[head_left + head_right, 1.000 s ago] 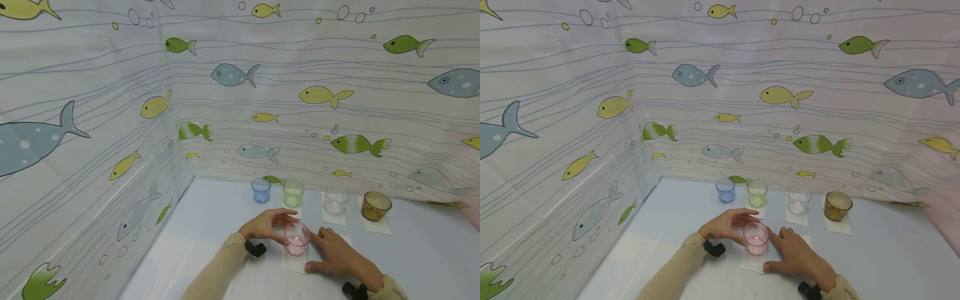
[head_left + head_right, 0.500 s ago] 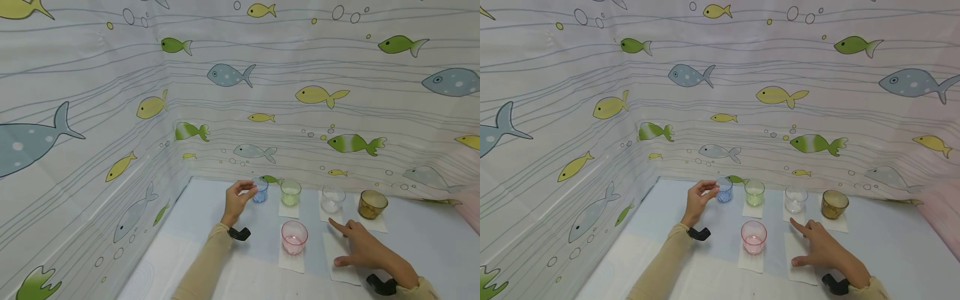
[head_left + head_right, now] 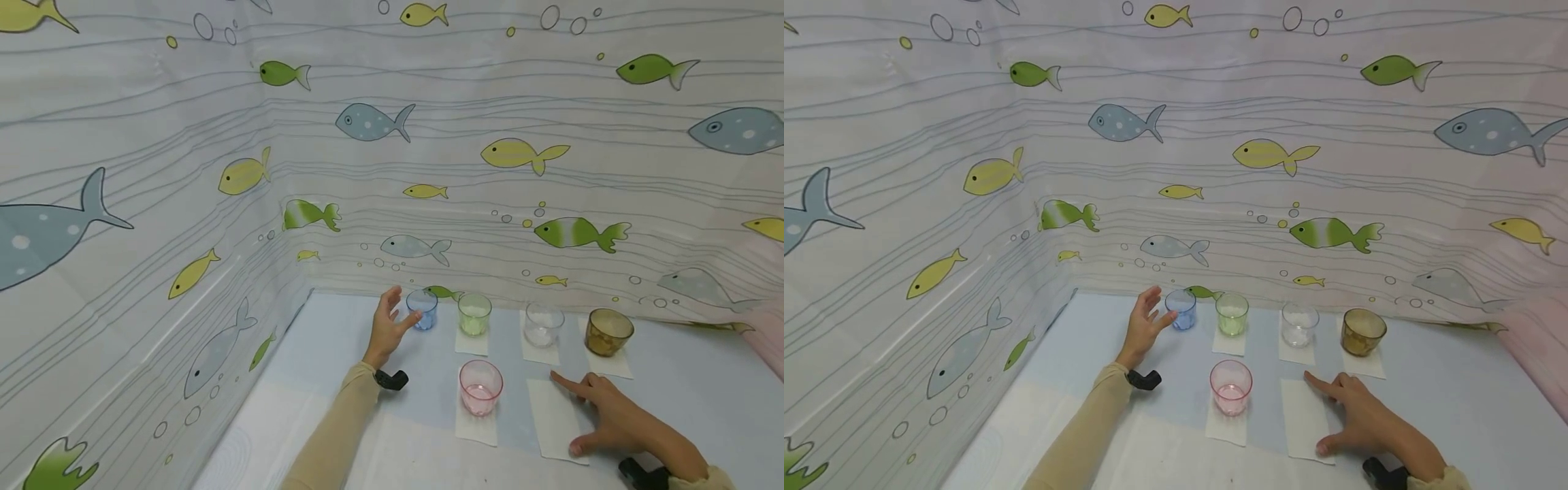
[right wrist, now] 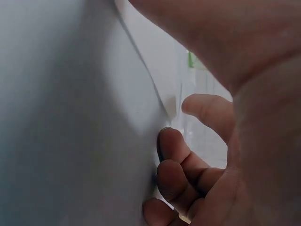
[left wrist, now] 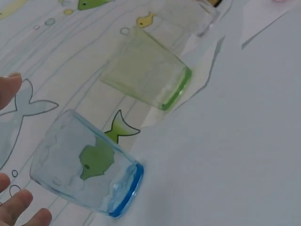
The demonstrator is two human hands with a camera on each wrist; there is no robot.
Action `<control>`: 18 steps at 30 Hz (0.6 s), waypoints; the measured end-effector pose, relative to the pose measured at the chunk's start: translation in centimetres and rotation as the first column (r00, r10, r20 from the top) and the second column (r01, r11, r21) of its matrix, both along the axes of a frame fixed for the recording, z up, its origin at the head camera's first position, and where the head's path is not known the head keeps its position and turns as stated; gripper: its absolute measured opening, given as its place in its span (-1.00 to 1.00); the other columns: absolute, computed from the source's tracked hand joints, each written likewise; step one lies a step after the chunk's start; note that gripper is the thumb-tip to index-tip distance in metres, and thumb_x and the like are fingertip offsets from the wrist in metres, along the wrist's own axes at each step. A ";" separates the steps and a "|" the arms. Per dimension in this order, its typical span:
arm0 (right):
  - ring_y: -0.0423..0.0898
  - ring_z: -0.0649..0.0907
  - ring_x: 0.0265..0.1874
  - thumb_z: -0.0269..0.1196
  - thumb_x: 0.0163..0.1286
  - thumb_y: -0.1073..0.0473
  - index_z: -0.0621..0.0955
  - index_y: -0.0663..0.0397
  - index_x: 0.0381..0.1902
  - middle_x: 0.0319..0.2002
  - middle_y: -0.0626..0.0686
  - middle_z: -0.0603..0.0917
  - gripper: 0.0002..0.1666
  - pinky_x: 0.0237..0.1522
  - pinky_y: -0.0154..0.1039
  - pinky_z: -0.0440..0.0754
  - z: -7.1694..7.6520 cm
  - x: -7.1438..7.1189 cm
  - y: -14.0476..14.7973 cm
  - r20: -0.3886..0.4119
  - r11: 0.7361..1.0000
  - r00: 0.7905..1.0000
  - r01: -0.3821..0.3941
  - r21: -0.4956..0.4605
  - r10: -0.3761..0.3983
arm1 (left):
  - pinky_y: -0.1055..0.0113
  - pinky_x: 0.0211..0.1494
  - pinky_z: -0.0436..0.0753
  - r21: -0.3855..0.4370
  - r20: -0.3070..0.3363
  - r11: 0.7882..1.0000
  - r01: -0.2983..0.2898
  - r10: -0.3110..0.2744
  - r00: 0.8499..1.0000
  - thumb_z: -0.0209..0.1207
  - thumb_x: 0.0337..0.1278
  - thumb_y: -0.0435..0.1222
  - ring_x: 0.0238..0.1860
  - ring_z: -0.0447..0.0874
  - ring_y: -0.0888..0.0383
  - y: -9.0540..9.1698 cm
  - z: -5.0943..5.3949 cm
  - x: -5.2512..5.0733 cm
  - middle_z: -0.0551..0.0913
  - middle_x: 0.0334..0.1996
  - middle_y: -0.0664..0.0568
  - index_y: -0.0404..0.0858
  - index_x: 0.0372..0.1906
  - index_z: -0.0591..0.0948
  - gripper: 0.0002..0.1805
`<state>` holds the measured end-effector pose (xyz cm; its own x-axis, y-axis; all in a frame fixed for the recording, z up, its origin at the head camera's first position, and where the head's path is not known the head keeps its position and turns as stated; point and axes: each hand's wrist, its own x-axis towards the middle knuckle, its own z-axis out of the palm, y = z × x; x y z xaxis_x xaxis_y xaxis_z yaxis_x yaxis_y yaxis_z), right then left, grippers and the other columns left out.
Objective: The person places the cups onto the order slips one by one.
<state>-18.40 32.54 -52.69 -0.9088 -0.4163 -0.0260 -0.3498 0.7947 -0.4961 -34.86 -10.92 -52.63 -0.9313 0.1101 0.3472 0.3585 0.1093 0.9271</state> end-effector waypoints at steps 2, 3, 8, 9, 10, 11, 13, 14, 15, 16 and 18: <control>-0.29 0.21 -0.29 0.62 -0.11 -0.42 0.38 0.01 0.61 -0.24 -0.05 0.32 0.39 -0.34 -0.37 0.18 -0.3 0.1 0.3 0.003 1.000 1.000 -0.010 -0.014 0.010 | -0.28 0.69 0.19 0.003 0.014 1.000 0.014 -0.014 1.000 0.48 0.25 -0.20 0.65 0.13 -0.34 0.0 -0.3 -0.2 0.19 0.64 -0.33 -0.36 0.64 0.16 0.01; -0.30 0.21 -0.28 0.62 -0.10 -0.42 0.38 0.01 0.62 -0.24 -0.05 0.32 0.38 -0.33 -0.37 0.18 -0.4 0.2 0.4 0.007 1.000 1.000 -0.014 -0.014 0.014 | -0.27 0.68 0.20 0.006 0.022 1.000 0.019 -0.019 1.000 0.48 0.25 -0.20 0.65 0.15 -0.32 0.1 -0.5 -0.4 0.19 0.64 -0.32 -0.35 0.64 0.15 0.02; -0.32 0.25 -0.21 0.60 -0.09 -0.43 0.37 -0.04 0.62 -0.18 -0.05 0.36 0.37 -0.26 -0.39 0.25 -0.4 0.8 0.6 0.029 1.000 1.000 -0.005 -0.022 0.006 | -0.23 0.69 0.22 0.023 0.061 0.999 0.048 -0.049 0.997 0.49 0.25 -0.27 0.65 0.19 -0.27 0.5 -1.2 -0.8 0.22 0.64 -0.29 -0.32 0.65 0.17 0.00; -0.33 0.25 -0.20 0.60 -0.09 -0.43 0.38 -0.05 0.62 -0.17 -0.05 0.37 0.37 -0.25 -0.39 0.27 -0.5 0.9 0.6 0.023 1.000 1.000 -0.006 -0.025 0.006 | -0.22 0.69 0.22 0.025 0.068 0.998 0.052 -0.054 0.996 0.49 0.24 -0.27 0.65 0.18 -0.27 0.6 -1.3 -0.8 0.22 0.65 -0.28 -0.30 0.65 0.17 0.00; -0.33 0.25 -0.19 0.60 -0.07 -0.43 0.38 -0.06 0.62 -0.17 -0.06 0.37 0.36 -0.25 -0.39 0.28 -0.5 1.0 0.6 0.014 1.000 1.000 -0.007 -0.029 0.008 | -0.21 0.69 0.22 0.025 0.074 0.998 0.055 -0.057 0.996 0.50 0.23 -0.26 0.66 0.18 -0.26 0.8 -1.3 -0.9 0.22 0.65 -0.27 -0.29 0.65 0.17 0.01; -0.34 0.26 -0.19 0.60 -0.06 -0.42 0.38 -0.05 0.62 -0.17 -0.06 0.38 0.35 -0.25 -0.39 0.28 -0.6 1.1 0.6 0.001 0.999 1.000 -0.012 -0.035 0.012 | -0.20 0.70 0.22 0.025 0.079 0.998 0.058 -0.060 0.995 0.51 0.22 -0.25 0.66 0.16 -0.26 0.9 -1.4 -1.0 0.22 0.65 -0.26 -0.28 0.66 0.16 0.03; -0.35 0.27 -0.18 0.61 -0.04 -0.41 0.39 -0.06 0.62 -0.16 -0.08 0.39 0.33 -0.24 -0.38 0.31 -0.8 1.3 0.6 -0.025 0.999 1.000 -0.016 -0.032 0.015 | -0.18 0.70 0.21 0.025 0.086 0.998 0.065 -0.067 0.994 0.52 0.21 -0.21 0.67 0.13 -0.26 1.1 -1.4 -1.1 0.21 0.66 -0.25 -0.28 0.66 0.16 0.05; -0.36 0.28 -0.17 0.61 -0.03 -0.41 0.39 -0.06 0.61 -0.15 -0.08 0.39 0.31 -0.24 -0.37 0.33 -0.9 1.4 0.6 -0.040 0.999 0.999 -0.019 -0.029 0.018 | -0.18 0.70 0.21 0.022 0.087 0.997 0.068 -0.069 0.994 0.53 0.20 -0.19 0.67 0.13 -0.26 1.2 -1.5 -1.2 0.21 0.66 -0.26 -0.28 0.66 0.15 0.06; -0.36 0.28 -0.16 0.61 -0.02 -0.40 0.40 -0.06 0.61 -0.14 -0.09 0.40 0.30 -0.23 -0.37 0.34 -0.9 1.4 0.6 -0.053 0.999 0.998 -0.021 -0.025 0.019 | -0.16 0.71 0.21 0.023 0.089 0.997 0.069 -0.071 0.994 0.53 0.19 -0.19 0.68 0.13 -0.26 1.3 -1.5 -1.2 0.22 0.66 -0.25 -0.28 0.66 0.15 0.07; -0.36 0.29 -0.15 0.61 -0.01 -0.40 0.40 -0.07 0.61 -0.14 -0.10 0.40 0.30 -0.23 -0.36 0.35 -1.0 1.4 0.6 -0.064 1.000 0.998 -0.022 -0.022 0.021 | -0.16 0.71 0.21 0.024 0.090 0.997 0.069 -0.071 0.993 0.53 0.19 -0.18 0.68 0.12 -0.25 1.4 -1.6 -1.3 0.22 0.65 -0.26 -0.29 0.66 0.15 0.08; -0.36 0.29 -0.15 0.61 0.00 -0.40 0.40 -0.09 0.61 -0.13 -0.10 0.40 0.29 -0.22 -0.36 0.36 -1.2 1.4 0.6 -0.078 0.999 0.997 -0.025 -0.020 0.023 | -0.16 0.71 0.19 0.023 0.092 0.997 0.069 -0.071 0.993 0.53 0.19 -0.18 0.69 0.11 -0.24 1.6 -1.7 -1.4 0.23 0.65 -0.26 -0.29 0.66 0.15 0.07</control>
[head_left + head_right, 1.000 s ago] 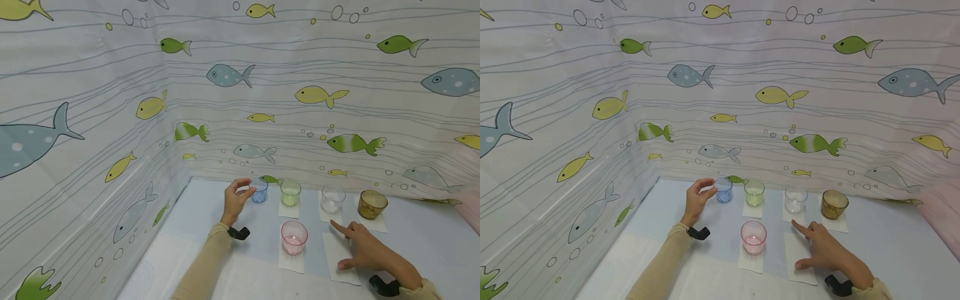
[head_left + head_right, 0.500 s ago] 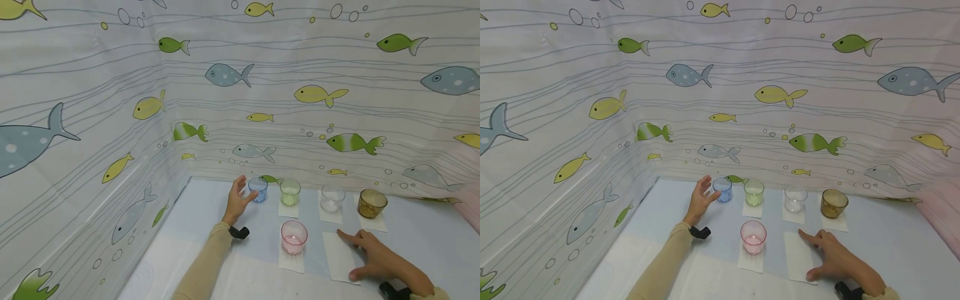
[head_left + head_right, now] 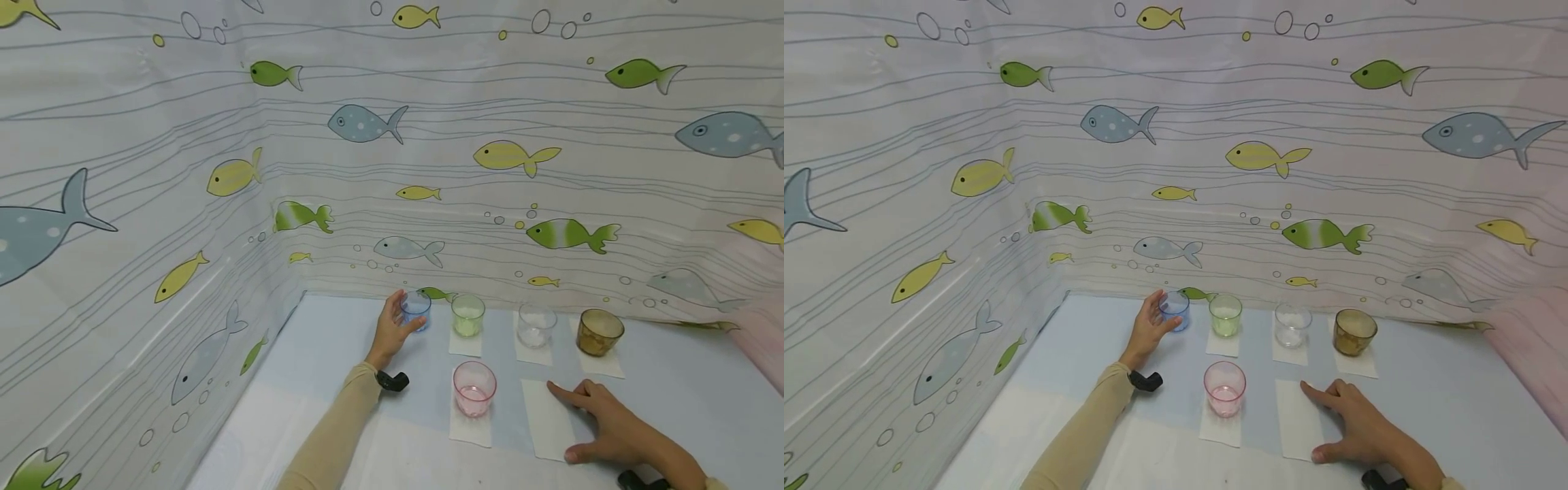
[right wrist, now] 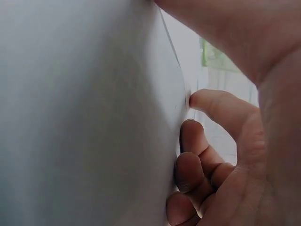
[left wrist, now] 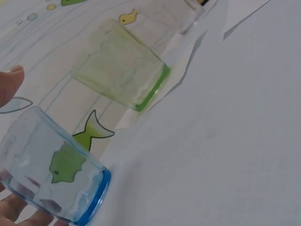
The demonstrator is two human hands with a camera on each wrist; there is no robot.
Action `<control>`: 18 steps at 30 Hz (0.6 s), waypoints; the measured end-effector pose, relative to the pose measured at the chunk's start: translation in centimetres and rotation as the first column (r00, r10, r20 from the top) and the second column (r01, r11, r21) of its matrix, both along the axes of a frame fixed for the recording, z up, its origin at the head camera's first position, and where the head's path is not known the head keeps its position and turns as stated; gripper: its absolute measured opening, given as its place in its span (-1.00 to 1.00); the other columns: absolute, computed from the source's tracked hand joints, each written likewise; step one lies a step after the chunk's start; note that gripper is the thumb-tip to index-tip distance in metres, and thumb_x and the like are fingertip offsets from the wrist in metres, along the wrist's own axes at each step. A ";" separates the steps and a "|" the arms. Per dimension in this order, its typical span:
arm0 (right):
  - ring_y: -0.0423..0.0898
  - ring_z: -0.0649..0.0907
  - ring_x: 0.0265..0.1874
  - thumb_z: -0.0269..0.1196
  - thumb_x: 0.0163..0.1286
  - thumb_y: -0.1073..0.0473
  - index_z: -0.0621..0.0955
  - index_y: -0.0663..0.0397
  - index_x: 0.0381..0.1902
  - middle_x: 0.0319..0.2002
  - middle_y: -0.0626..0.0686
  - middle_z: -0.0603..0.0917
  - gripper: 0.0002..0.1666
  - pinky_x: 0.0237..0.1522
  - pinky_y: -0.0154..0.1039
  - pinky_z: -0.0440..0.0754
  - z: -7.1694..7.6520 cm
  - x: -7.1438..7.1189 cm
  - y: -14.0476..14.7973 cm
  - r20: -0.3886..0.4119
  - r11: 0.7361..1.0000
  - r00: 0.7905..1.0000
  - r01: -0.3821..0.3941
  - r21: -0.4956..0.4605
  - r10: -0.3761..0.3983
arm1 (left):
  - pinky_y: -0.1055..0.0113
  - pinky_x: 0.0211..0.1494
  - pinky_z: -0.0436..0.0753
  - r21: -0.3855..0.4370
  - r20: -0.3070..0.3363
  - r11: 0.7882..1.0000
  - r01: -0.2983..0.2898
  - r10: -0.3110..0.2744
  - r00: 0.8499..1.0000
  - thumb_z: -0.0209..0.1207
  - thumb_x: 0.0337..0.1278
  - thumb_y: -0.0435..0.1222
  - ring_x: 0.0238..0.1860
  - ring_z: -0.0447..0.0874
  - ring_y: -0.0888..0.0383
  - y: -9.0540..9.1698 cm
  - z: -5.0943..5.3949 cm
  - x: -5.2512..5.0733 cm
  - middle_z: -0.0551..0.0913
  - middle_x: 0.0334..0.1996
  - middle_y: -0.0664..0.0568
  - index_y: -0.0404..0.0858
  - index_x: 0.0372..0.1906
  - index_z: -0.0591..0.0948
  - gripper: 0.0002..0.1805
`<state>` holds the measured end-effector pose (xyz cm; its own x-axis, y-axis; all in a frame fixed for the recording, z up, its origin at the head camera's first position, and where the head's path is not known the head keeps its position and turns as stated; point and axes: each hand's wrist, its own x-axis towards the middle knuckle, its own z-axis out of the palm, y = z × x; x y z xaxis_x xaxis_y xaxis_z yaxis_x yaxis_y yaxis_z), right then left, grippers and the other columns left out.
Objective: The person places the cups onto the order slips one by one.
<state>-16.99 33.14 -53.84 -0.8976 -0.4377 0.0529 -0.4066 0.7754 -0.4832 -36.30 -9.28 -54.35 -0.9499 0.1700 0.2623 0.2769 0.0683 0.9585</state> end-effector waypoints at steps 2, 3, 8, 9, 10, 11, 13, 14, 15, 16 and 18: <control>-0.37 0.28 -0.15 0.61 -0.01 -0.39 0.40 -0.09 0.61 -0.14 -0.11 0.40 0.28 -0.23 -0.37 0.35 -0.1 -0.1 0.0 -0.009 1.000 1.000 -0.003 -0.006 0.003 | -0.16 0.72 0.18 0.000 0.001 1.000 -0.002 0.002 1.000 0.53 0.19 -0.20 0.69 0.10 -0.23 0.1 0.0 -0.1 0.24 0.65 -0.25 -0.29 0.66 0.16 0.06; -0.37 0.28 -0.16 0.62 -0.01 -0.38 0.40 -0.09 0.61 -0.14 -0.11 0.39 0.29 -0.23 -0.37 0.34 -0.1 -0.1 -0.1 -0.011 1.000 1.000 -0.003 -0.012 0.002 | -0.14 0.72 0.17 0.000 0.005 1.000 -0.005 0.005 1.000 0.53 0.19 -0.21 0.70 0.09 -0.21 0.2 0.1 -0.1 0.24 0.65 -0.23 -0.28 0.66 0.16 0.06; -0.37 0.26 -0.17 0.63 -0.03 -0.38 0.42 -0.08 0.60 -0.16 -0.12 0.38 0.29 -0.23 -0.38 0.31 -0.1 -0.3 -0.1 -0.015 1.000 1.000 0.005 -0.025 -0.005 | -0.13 0.72 0.16 -0.010 0.016 0.999 -0.032 0.033 0.999 0.52 0.20 -0.22 0.69 0.10 -0.23 0.7 0.2 -0.2 0.25 0.64 -0.24 -0.27 0.65 0.19 0.02; -0.37 0.26 -0.17 0.63 -0.03 -0.37 0.42 -0.07 0.60 -0.16 -0.11 0.38 0.29 -0.24 -0.38 0.30 -0.1 -0.3 -0.1 -0.011 1.000 1.000 0.007 -0.028 -0.007 | -0.11 0.73 0.16 -0.011 0.024 0.999 -0.039 0.039 0.999 0.52 0.20 -0.22 0.69 0.11 -0.21 0.7 0.2 -0.3 0.26 0.64 -0.23 -0.26 0.65 0.20 0.02; -0.37 0.26 -0.18 0.63 -0.02 -0.37 0.42 -0.07 0.60 -0.16 -0.11 0.38 0.28 -0.24 -0.38 0.30 -0.1 -0.3 -0.1 -0.006 1.000 1.000 0.009 -0.028 -0.009 | -0.08 0.73 0.16 -0.007 0.030 0.999 -0.041 0.041 0.999 0.52 0.20 -0.22 0.69 0.11 -0.21 0.8 0.1 -0.3 0.26 0.64 -0.24 -0.26 0.64 0.20 0.01; -0.37 0.26 -0.18 0.63 -0.01 -0.36 0.41 -0.08 0.60 -0.16 -0.11 0.38 0.28 -0.24 -0.38 0.30 -0.1 -0.3 -0.1 0.002 1.000 1.000 0.011 -0.028 -0.011 | -0.06 0.74 0.15 -0.004 0.036 0.999 -0.043 0.043 0.998 0.52 0.20 -0.23 0.69 0.11 -0.20 0.8 0.0 -0.4 0.27 0.64 -0.24 -0.27 0.64 0.20 0.01; -0.37 0.25 -0.18 0.63 0.00 -0.36 0.41 -0.07 0.60 -0.17 -0.11 0.37 0.27 -0.24 -0.38 0.29 -0.2 -0.3 -0.1 0.015 0.999 1.000 0.014 -0.029 -0.013 | -0.05 0.74 0.13 0.010 0.038 0.999 -0.042 0.042 0.998 0.52 0.20 -0.26 0.69 0.12 -0.20 0.9 -0.3 -0.5 0.29 0.62 -0.27 -0.29 0.64 0.21 0.00; -0.37 0.26 -0.18 0.64 0.00 -0.35 0.42 -0.07 0.60 -0.17 -0.11 0.37 0.27 -0.24 -0.38 0.29 -0.2 -0.3 -0.1 0.017 0.999 1.000 0.014 -0.031 -0.014 | -0.04 0.74 0.12 0.016 0.037 0.999 -0.039 0.039 0.999 0.52 0.20 -0.27 0.68 0.13 -0.20 1.0 -0.4 -0.6 0.30 0.61 -0.28 -0.30 0.63 0.21 0.00; -0.37 0.26 -0.18 0.64 0.00 -0.35 0.42 -0.07 0.60 -0.17 -0.11 0.37 0.26 -0.25 -0.38 0.29 -0.2 -0.3 -0.1 0.018 0.999 1.000 0.015 -0.030 -0.015 | -0.04 0.75 0.12 0.023 0.034 0.999 -0.036 0.036 0.999 0.52 0.19 -0.29 0.68 0.15 -0.19 1.0 -0.6 -0.7 0.31 0.60 -0.29 -0.31 0.63 0.21 0.00; -0.37 0.26 -0.18 0.64 0.00 -0.35 0.42 -0.08 0.60 -0.17 -0.11 0.37 0.26 -0.25 -0.38 0.29 -0.2 -0.3 -0.1 0.022 0.999 1.000 0.018 -0.029 -0.017 | -0.04 0.75 0.12 0.031 0.032 0.999 -0.032 0.031 0.999 0.52 0.19 -0.29 0.67 0.17 -0.20 1.0 -0.7 -0.7 0.33 0.60 -0.29 -0.32 0.63 0.21 0.00; -0.36 0.25 -0.18 0.63 0.00 -0.36 0.41 -0.10 0.61 -0.16 -0.11 0.37 0.27 -0.25 -0.38 0.28 -0.2 -0.3 -0.2 0.027 0.999 0.999 0.019 -0.028 -0.019 | -0.06 0.74 0.16 0.042 0.024 0.999 -0.034 0.033 0.999 0.52 0.19 -0.30 0.64 0.23 -0.22 1.0 -0.9 -0.8 0.37 0.57 -0.30 -0.32 0.62 0.23 -0.01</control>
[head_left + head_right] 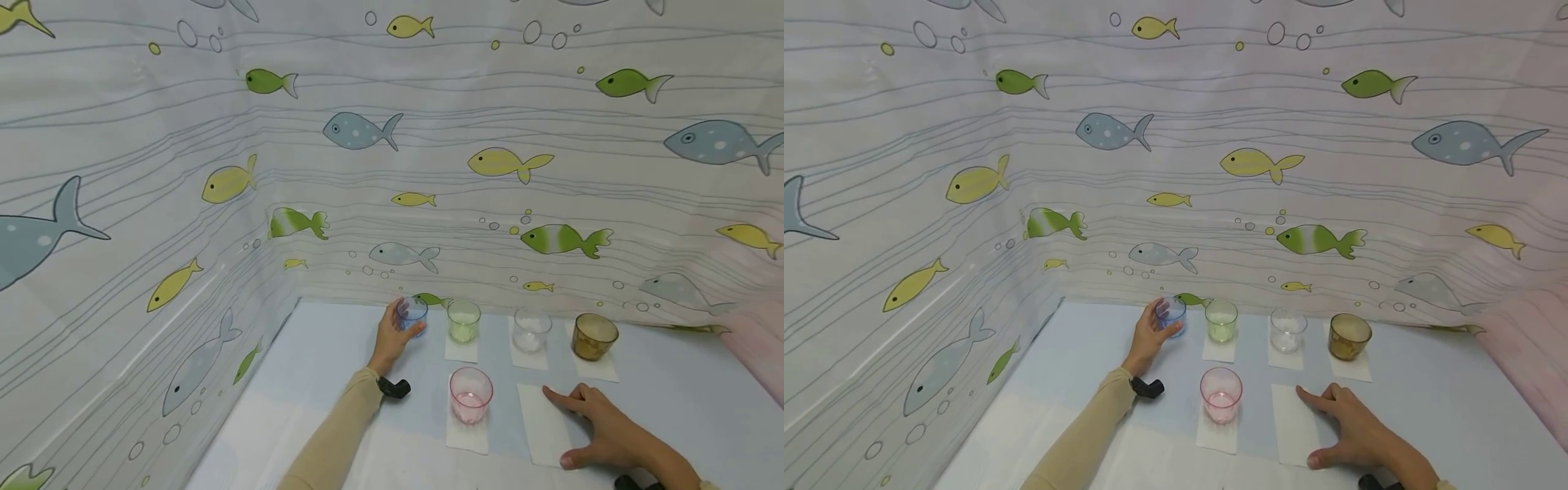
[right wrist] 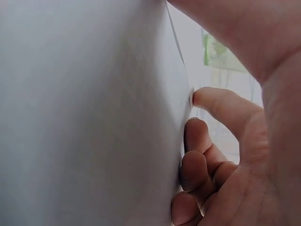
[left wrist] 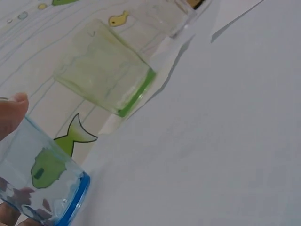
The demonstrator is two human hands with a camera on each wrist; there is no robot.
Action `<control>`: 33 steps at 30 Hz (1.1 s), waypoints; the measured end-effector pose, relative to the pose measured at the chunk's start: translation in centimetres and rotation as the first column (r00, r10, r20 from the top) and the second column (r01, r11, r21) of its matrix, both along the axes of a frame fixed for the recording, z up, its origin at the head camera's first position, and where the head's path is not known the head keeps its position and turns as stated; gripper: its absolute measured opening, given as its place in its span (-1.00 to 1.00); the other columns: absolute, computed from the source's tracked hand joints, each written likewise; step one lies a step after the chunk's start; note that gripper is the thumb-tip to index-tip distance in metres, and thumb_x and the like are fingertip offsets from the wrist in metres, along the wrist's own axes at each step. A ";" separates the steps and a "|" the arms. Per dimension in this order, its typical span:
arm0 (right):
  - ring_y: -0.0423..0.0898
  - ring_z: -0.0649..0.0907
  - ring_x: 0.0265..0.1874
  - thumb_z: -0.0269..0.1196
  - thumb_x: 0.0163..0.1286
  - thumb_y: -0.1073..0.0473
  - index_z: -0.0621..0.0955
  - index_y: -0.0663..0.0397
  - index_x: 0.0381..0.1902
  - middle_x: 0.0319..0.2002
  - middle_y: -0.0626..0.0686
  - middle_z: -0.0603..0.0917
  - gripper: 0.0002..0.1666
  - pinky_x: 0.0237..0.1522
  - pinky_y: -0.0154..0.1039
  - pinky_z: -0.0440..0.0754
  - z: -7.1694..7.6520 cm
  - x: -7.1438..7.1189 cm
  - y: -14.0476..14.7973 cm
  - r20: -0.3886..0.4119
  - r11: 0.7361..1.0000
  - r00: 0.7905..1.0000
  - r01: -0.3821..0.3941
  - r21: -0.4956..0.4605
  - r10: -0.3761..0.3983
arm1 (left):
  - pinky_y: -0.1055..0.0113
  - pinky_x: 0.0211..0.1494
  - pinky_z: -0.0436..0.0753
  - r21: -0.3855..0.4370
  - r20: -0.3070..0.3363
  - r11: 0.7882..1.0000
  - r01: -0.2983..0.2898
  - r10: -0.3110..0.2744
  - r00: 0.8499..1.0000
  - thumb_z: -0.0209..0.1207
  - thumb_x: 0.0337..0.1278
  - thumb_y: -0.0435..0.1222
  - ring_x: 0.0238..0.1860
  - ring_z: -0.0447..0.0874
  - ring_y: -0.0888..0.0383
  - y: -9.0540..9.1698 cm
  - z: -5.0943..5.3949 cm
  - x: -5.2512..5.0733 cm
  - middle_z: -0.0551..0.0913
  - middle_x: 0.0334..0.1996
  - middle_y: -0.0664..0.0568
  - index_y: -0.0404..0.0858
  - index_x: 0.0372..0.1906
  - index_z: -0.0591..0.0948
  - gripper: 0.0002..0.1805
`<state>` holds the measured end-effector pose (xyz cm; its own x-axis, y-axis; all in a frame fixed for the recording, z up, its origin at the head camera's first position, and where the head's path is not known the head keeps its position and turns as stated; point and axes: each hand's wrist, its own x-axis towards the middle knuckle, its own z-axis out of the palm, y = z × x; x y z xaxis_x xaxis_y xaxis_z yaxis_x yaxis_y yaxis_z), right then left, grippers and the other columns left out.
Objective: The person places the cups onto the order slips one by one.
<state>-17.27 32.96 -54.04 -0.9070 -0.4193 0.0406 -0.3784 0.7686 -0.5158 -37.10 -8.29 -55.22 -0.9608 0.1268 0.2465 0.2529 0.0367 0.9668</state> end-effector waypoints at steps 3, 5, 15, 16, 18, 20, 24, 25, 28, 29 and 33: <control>-0.35 0.25 -0.19 0.63 0.00 -0.36 0.41 -0.11 0.61 -0.17 -0.10 0.37 0.26 -0.26 -0.38 0.26 0.0 0.1 0.1 0.007 1.000 1.000 0.007 -0.005 -0.007 | -0.06 0.72 0.22 0.014 -0.002 1.000 -0.004 0.004 1.000 0.53 0.18 -0.29 0.60 0.32 -0.21 0.2 -0.2 -0.1 0.45 0.52 -0.28 -0.30 0.60 0.28 -0.05; -0.35 0.24 -0.20 0.64 0.00 -0.35 0.42 -0.10 0.60 -0.18 -0.10 0.36 0.26 -0.27 -0.38 0.24 0.0 0.0 0.1 0.006 1.000 1.000 0.005 -0.007 -0.005 | -0.06 0.70 0.28 0.011 -0.006 1.000 -0.012 0.012 1.000 0.53 0.18 -0.28 0.56 0.40 -0.20 0.1 -0.3 -0.1 0.50 0.48 -0.28 -0.29 0.58 0.33 -0.08; -0.34 0.25 -0.19 0.63 -0.01 -0.37 0.41 -0.09 0.60 -0.16 -0.09 0.36 0.27 -0.25 -0.38 0.26 -0.1 0.0 0.1 0.026 1.000 1.000 0.018 0.001 -0.018 | 0.11 0.52 0.57 -0.022 -0.039 0.997 0.071 -0.072 0.997 0.53 0.14 -0.36 0.41 0.59 -0.24 -1.8 1.5 -0.1 0.57 0.39 -0.35 -0.36 0.51 0.43 -0.16; -0.33 0.25 -0.19 0.63 -0.01 -0.38 0.41 -0.08 0.60 -0.16 -0.09 0.36 0.28 -0.26 -0.38 0.26 -0.1 0.0 0.1 0.026 1.000 1.000 0.016 0.003 -0.016 | 0.15 0.49 0.59 -0.014 -0.043 0.996 0.089 -0.089 0.995 0.53 0.15 -0.37 0.41 0.59 -0.24 -2.0 1.8 -0.1 0.57 0.39 -0.35 -0.36 0.52 0.42 -0.16; -0.33 0.25 -0.20 0.63 -0.01 -0.38 0.42 -0.07 0.60 -0.17 -0.09 0.36 0.28 -0.26 -0.38 0.25 0.0 -0.1 0.1 0.026 1.000 1.000 0.016 0.004 -0.016 | 0.24 0.46 0.61 0.004 -0.048 0.992 0.130 -0.129 0.990 0.51 0.16 -0.39 0.42 0.58 -0.23 -2.4 2.7 0.1 0.57 0.40 -0.33 -0.34 0.53 0.41 -0.16; -0.33 0.25 -0.20 0.63 -0.02 -0.39 0.42 -0.07 0.60 -0.17 -0.09 0.36 0.29 -0.27 -0.38 0.25 0.1 -0.2 0.1 0.032 1.000 0.999 0.019 0.006 -0.020 | 0.29 0.41 0.64 0.023 -0.053 0.985 0.170 -0.168 0.984 0.50 0.17 -0.41 0.42 0.58 -0.24 -2.7 3.6 0.3 0.57 0.41 -0.30 -0.33 0.54 0.41 -0.16; -0.32 0.25 -0.19 0.62 -0.02 -0.41 0.42 -0.11 0.60 -0.17 -0.09 0.35 0.28 -0.26 -0.39 0.25 0.1 -0.2 0.0 0.040 0.999 0.999 0.031 0.015 -0.032 | 0.34 0.35 0.67 0.052 -0.062 0.969 0.242 -0.238 0.969 0.48 0.20 -0.41 0.44 0.57 -0.23 -2.7 5.3 0.9 0.59 0.41 -0.24 -0.29 0.55 0.41 -0.18; -0.32 0.25 -0.19 0.62 -0.02 -0.41 0.42 -0.12 0.60 -0.17 -0.09 0.35 0.28 -0.26 -0.39 0.25 0.1 -0.2 0.0 0.042 0.999 0.999 0.034 0.014 -0.034 | 0.34 0.35 0.68 0.063 -0.068 0.963 0.261 -0.257 0.964 0.48 0.20 -0.41 0.44 0.56 -0.24 -2.6 5.6 1.1 0.58 0.41 -0.27 -0.30 0.54 0.41 -0.18; -0.33 0.25 -0.18 0.64 -0.01 -0.37 0.43 -0.09 0.59 -0.18 -0.09 0.34 0.26 -0.27 -0.38 0.24 0.1 -0.2 0.0 0.026 1.000 0.999 0.029 -0.005 -0.029 | 0.33 0.33 0.70 0.085 -0.087 0.948 0.308 -0.301 0.950 0.49 0.19 -0.40 0.44 0.55 -0.28 -2.0 6.8 1.8 0.56 0.41 -0.31 -0.34 0.54 0.41 -0.17; -0.33 0.24 -0.18 0.64 0.00 -0.35 0.43 -0.09 0.59 -0.18 -0.09 0.33 0.25 -0.27 -0.38 0.24 0.1 -0.1 0.0 0.023 1.000 0.999 0.027 -0.012 -0.027 | 0.33 0.32 0.70 0.091 -0.092 0.943 0.321 -0.313 0.945 0.50 0.18 -0.40 0.44 0.54 -0.29 -1.8 7.1 2.1 0.56 0.41 -0.32 -0.35 0.53 0.41 -0.17; -0.33 0.24 -0.18 0.65 0.00 -0.33 0.44 -0.07 0.59 -0.18 -0.09 0.33 0.24 -0.26 -0.38 0.24 0.1 0.0 -0.1 0.025 0.999 0.999 0.024 -0.026 -0.024 | 0.31 0.30 0.72 0.132 -0.106 0.920 0.369 -0.357 0.928 0.51 0.14 -0.42 0.44 0.55 -0.28 -0.5 8.3 3.6 0.57 0.41 -0.32 -0.36 0.53 0.42 -0.16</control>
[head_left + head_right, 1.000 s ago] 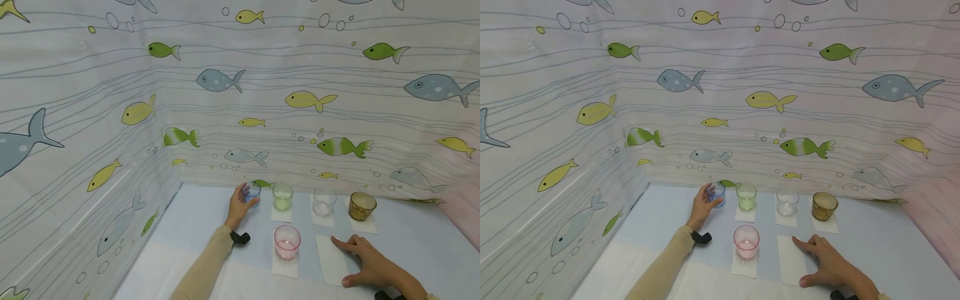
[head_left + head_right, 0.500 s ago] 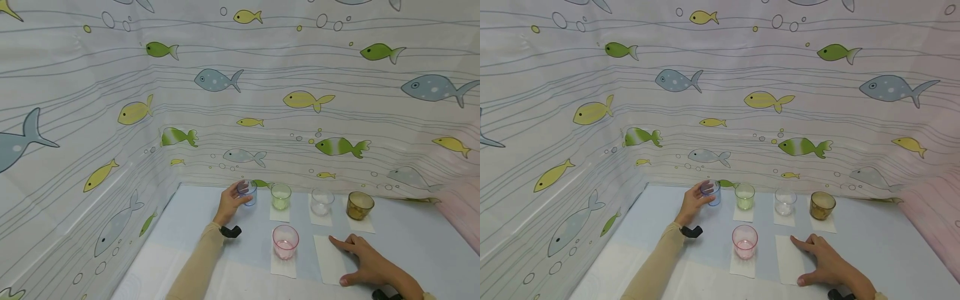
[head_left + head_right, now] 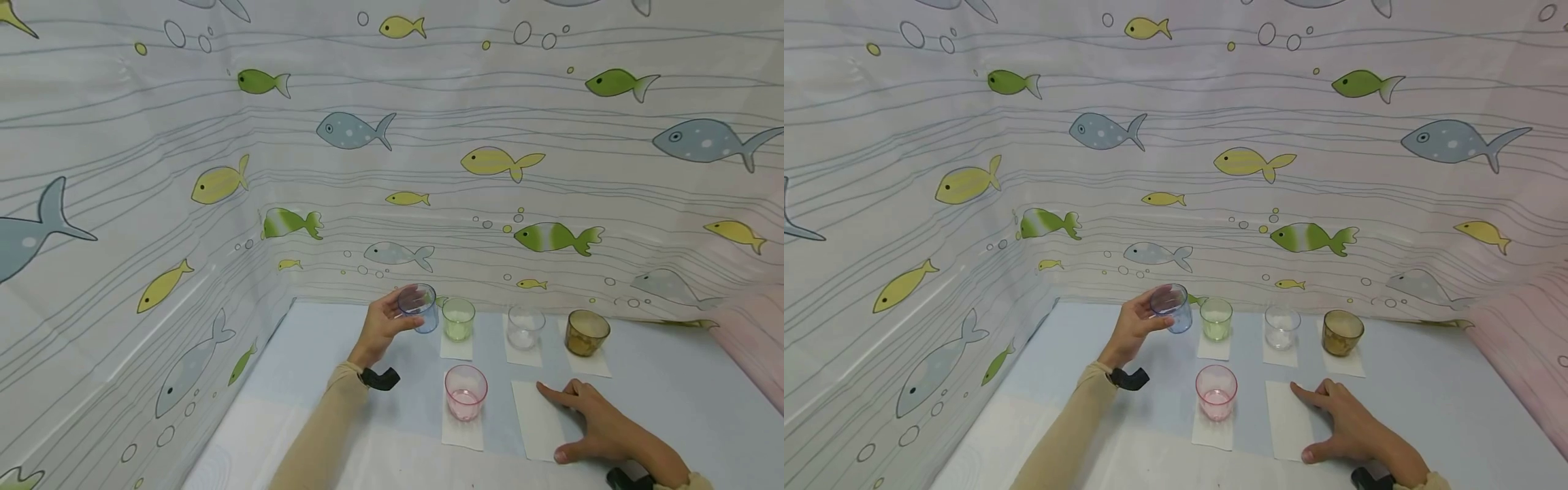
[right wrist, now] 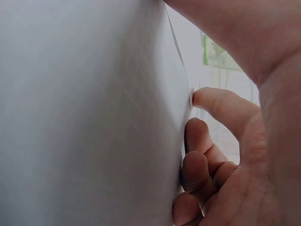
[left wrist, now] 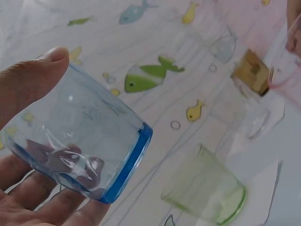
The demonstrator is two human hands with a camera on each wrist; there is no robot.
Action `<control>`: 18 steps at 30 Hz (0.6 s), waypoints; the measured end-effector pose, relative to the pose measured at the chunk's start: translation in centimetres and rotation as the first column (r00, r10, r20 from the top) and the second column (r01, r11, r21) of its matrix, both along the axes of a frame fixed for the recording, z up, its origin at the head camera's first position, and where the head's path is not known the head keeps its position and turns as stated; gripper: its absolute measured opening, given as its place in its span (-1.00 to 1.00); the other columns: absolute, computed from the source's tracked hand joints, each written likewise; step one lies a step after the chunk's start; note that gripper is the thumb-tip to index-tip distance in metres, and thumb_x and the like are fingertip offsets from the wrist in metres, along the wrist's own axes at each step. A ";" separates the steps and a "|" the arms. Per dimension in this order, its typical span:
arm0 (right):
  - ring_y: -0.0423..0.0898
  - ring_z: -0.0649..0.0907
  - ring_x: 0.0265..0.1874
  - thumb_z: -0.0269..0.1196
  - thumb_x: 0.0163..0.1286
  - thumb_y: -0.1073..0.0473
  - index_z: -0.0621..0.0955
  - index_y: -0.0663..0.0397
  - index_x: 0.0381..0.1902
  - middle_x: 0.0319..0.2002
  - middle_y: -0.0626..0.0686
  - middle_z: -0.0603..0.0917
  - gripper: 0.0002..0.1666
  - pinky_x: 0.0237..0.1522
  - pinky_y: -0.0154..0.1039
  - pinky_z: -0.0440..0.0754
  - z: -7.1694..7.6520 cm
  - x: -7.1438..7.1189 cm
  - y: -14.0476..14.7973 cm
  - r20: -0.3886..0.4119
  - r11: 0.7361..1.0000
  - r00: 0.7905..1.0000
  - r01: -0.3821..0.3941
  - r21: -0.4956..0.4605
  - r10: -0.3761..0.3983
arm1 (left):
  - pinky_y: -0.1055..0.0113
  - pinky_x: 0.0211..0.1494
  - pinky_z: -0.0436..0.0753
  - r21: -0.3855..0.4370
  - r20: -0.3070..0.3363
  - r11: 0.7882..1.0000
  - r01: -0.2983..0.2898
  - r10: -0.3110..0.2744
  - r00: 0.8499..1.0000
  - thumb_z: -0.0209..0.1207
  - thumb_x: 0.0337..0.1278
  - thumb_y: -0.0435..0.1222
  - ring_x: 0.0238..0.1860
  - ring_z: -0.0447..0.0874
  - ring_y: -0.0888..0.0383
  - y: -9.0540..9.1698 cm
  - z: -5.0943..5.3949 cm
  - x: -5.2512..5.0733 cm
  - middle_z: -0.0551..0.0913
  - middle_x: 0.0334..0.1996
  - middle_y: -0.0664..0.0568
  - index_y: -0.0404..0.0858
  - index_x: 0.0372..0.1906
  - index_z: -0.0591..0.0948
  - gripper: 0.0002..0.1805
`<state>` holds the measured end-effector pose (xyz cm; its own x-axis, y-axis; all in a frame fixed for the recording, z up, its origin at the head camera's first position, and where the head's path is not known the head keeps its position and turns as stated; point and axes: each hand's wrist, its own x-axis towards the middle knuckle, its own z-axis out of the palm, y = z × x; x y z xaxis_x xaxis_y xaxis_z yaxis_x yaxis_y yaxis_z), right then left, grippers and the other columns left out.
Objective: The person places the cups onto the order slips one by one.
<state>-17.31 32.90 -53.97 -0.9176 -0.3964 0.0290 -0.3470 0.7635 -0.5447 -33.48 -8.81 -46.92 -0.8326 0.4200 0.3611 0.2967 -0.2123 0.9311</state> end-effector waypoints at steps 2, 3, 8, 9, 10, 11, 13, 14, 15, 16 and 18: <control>-0.32 0.24 -0.18 0.65 0.00 -0.34 0.44 -0.08 0.59 -0.18 -0.09 0.33 0.24 -0.26 -0.38 0.24 0.0 0.0 0.0 0.010 1.000 1.000 0.004 0.002 -0.004 | 0.31 0.28 0.73 0.022 -0.004 0.999 0.030 -0.029 1.000 0.52 0.11 -0.43 0.44 0.54 -0.30 0.8 0.4 0.8 0.55 0.41 -0.36 -0.37 0.52 0.43 -0.15; -0.32 0.24 -0.17 0.65 0.00 -0.34 0.44 -0.08 0.59 -0.18 -0.09 0.33 0.24 -0.25 -0.38 0.24 0.0 0.0 0.0 0.013 1.000 1.000 0.006 0.003 -0.006 | 0.29 0.28 0.73 0.035 -0.005 0.998 0.046 -0.046 0.999 0.53 0.10 -0.43 0.44 0.53 -0.31 1.3 0.6 1.3 0.54 0.41 -0.39 -0.37 0.52 0.43 -0.15; -0.31 0.25 -0.17 0.64 0.00 -0.36 0.43 -0.10 0.59 -0.17 -0.08 0.34 0.25 -0.25 -0.38 0.24 0.1 0.0 0.0 0.034 1.000 0.999 0.013 0.008 -0.013 | 0.15 0.39 0.67 0.074 -0.017 0.990 0.122 -0.121 0.992 0.55 0.09 -0.38 0.45 0.50 -0.34 3.9 1.0 3.6 0.49 0.41 -0.48 -0.38 0.51 0.44 -0.13; -0.30 0.25 -0.17 0.64 -0.01 -0.36 0.43 -0.10 0.59 -0.17 -0.08 0.34 0.26 -0.25 -0.37 0.24 0.1 0.0 0.0 0.040 1.000 0.999 0.013 0.008 -0.014 | 0.12 0.42 0.64 0.075 -0.018 0.988 0.134 -0.133 0.991 0.56 0.09 -0.36 0.45 0.51 -0.32 4.3 1.0 4.1 0.49 0.42 -0.48 -0.38 0.51 0.43 -0.13; -0.30 0.25 -0.17 0.64 -0.01 -0.36 0.43 -0.10 0.59 -0.17 -0.08 0.34 0.26 -0.25 -0.37 0.24 0.1 -0.1 0.0 0.045 1.000 0.999 0.015 0.010 -0.016 | 0.05 0.45 0.60 0.079 -0.020 0.986 0.147 -0.146 0.989 0.56 0.09 -0.35 0.45 0.52 -0.31 4.8 0.9 4.6 0.49 0.42 -0.48 -0.39 0.51 0.43 -0.12; -0.30 0.25 -0.17 0.64 -0.01 -0.37 0.42 -0.11 0.60 -0.17 -0.07 0.34 0.26 -0.25 -0.37 0.24 0.1 -0.1 0.0 0.054 1.000 0.998 0.019 0.016 -0.020 | 0.01 0.48 0.57 0.082 -0.025 0.984 0.161 -0.159 0.987 0.57 0.09 -0.34 0.45 0.52 -0.30 5.3 0.9 5.0 0.48 0.41 -0.49 -0.39 0.51 0.43 -0.12; -0.29 0.26 -0.16 0.64 -0.02 -0.38 0.42 -0.11 0.60 -0.17 -0.07 0.35 0.27 -0.24 -0.38 0.25 0.1 -0.1 0.0 0.068 0.999 0.997 0.025 0.023 -0.026 | -0.06 0.49 0.54 0.090 -0.042 0.979 0.185 -0.182 0.982 0.56 0.10 -0.33 0.44 0.53 -0.32 6.1 0.8 5.7 0.48 0.41 -0.51 -0.42 0.50 0.43 -0.13; -0.28 0.26 -0.16 0.64 -0.02 -0.38 0.42 -0.12 0.60 -0.16 -0.07 0.35 0.27 -0.24 -0.38 0.26 0.1 -0.1 0.0 0.073 0.999 0.997 0.027 0.029 -0.029 | -0.06 0.49 0.54 0.099 -0.047 0.976 0.195 -0.191 0.980 0.57 0.10 -0.33 0.44 0.52 -0.34 6.5 0.7 6.1 0.48 0.40 -0.52 -0.42 0.50 0.43 -0.13; -0.27 0.26 -0.15 0.64 -0.03 -0.39 0.42 -0.11 0.60 -0.16 -0.07 0.35 0.28 -0.24 -0.38 0.26 0.1 -0.1 0.1 0.076 0.999 0.997 0.030 0.034 -0.032 | -0.07 0.49 0.54 0.106 -0.056 0.973 0.205 -0.200 0.978 0.57 0.11 -0.32 0.44 0.52 -0.36 6.9 0.7 6.4 0.47 0.40 -0.54 -0.44 0.49 0.44 -0.13; -0.27 0.27 -0.15 0.63 -0.03 -0.39 0.42 -0.12 0.60 -0.16 -0.06 0.36 0.28 -0.23 -0.38 0.26 0.1 -0.2 0.1 0.082 0.999 0.996 0.033 0.039 -0.036 | -0.07 0.49 0.54 0.117 -0.062 0.969 0.217 -0.211 0.975 0.57 0.11 -0.32 0.44 0.50 -0.39 7.2 0.6 6.7 0.46 0.40 -0.56 -0.45 0.49 0.44 -0.14; -0.25 0.28 -0.14 0.64 -0.03 -0.39 0.42 -0.12 0.60 -0.15 -0.06 0.37 0.28 -0.23 -0.38 0.27 0.1 -0.2 0.1 0.093 0.998 0.995 0.040 0.050 -0.045 | -0.03 0.49 0.56 0.124 -0.066 0.965 0.230 -0.224 0.972 0.57 0.11 -0.29 0.44 0.49 -0.41 7.8 0.6 7.3 0.45 0.39 -0.58 -0.45 0.48 0.44 -0.13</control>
<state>-17.52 32.99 -53.88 -0.9314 -0.3560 -0.0765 -0.2627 0.8025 -0.5357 -26.19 -0.97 -46.34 -0.7001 0.5426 0.4641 0.2728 -0.3975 0.8761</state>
